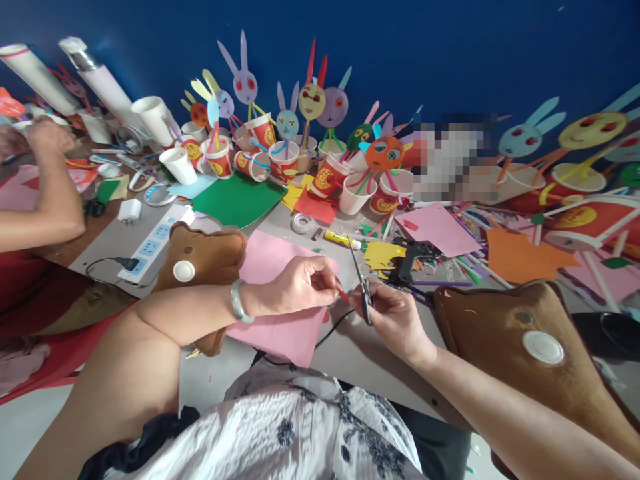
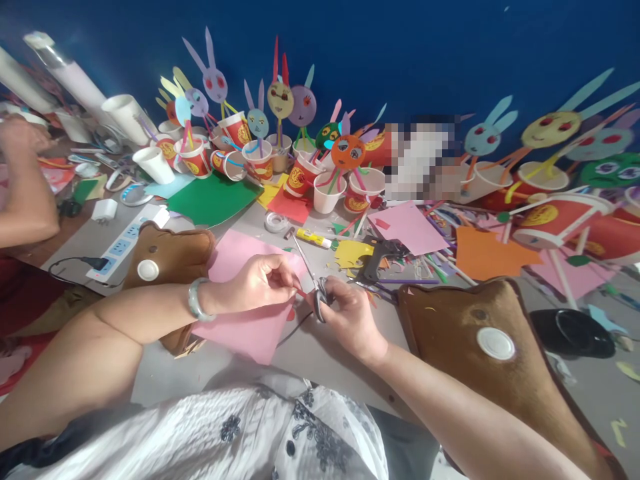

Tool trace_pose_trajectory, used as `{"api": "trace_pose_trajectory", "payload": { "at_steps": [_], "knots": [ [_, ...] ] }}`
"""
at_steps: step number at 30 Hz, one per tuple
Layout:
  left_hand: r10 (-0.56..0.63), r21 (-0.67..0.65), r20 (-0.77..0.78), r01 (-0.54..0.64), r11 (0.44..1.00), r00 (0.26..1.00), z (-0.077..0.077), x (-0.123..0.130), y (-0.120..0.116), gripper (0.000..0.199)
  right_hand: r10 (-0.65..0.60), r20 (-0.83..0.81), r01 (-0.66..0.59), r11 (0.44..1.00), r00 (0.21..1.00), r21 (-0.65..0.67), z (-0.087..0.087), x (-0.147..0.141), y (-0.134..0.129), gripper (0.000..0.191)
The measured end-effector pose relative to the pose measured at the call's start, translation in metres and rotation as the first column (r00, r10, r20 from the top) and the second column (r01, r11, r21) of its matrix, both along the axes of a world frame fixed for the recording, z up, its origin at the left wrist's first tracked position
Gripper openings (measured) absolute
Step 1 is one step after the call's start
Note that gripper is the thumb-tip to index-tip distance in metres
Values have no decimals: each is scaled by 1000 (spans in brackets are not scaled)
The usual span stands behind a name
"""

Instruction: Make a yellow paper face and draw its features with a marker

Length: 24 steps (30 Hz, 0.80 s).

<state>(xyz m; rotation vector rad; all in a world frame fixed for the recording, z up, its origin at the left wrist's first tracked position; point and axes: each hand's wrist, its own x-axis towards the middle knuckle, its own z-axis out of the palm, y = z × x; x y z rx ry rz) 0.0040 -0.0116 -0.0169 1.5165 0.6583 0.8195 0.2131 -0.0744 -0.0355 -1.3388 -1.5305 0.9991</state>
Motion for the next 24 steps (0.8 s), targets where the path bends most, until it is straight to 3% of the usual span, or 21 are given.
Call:
{"api": "trace_pose_trajectory", "payload": {
  "at_steps": [10, 15, 19, 24],
  "knots": [
    [47, -70, 22, -45, 997, 999, 3, 2, 7, 17, -88, -74, 88, 996, 993, -14, -8, 4, 6, 29],
    [73, -187, 85, -56, 981, 994, 16, 8, 18, 22, -165, -196, 168, 986, 967, 2, 1, 4, 14, 27],
    [3, -293, 72, 18, 956, 997, 27, 20, 18, 35, -233, -240, 252, 967, 942, 50, 9, 5, 22, 29],
    [18, -366, 101, 21, 930, 995, 23, 43, 15, 46, -257, -267, 280, 959, 929, 49, 15, 5, 35, 31]
  ]
}}
